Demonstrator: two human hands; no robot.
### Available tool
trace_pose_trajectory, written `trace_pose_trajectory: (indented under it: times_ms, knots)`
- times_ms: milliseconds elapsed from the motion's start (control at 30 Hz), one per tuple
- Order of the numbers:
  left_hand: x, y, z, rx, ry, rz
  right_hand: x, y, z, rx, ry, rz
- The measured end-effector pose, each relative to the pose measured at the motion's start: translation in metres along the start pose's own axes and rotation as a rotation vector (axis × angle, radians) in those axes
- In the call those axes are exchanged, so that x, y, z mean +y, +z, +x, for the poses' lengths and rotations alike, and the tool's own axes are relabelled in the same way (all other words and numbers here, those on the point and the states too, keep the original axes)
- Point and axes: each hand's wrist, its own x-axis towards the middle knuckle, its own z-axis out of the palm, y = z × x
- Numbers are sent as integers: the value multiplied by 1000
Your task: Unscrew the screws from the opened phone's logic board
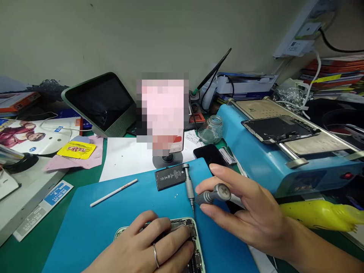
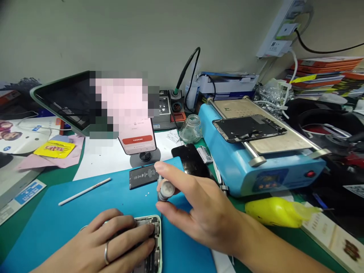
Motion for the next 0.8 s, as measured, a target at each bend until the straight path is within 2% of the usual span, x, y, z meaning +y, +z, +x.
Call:
trace_pose_trajectory:
  times_ms: [200, 267, 333, 400, 567, 800]
  knots:
    - [2, -3, 4, 35, -41, -59, -2, -1, 3, -6, 4, 12]
    - [2, -12, 6, -21, -32, -60, -2, -1, 4, -9, 25, 46]
    - [3, -22, 7, -167, -52, -84, -2, 0, 5, 1, 67, 108]
    - [4, -29, 8, -261, -80, -107, -2, 1, 6, 10, 117, 173]
    - [7, -35, 8, -292, -98, -148, -7, 4, 11, 38, 236, 215]
    - [2, -50, 16, -374, -97, -208, -7, 4, 11, -7, 265, 195]
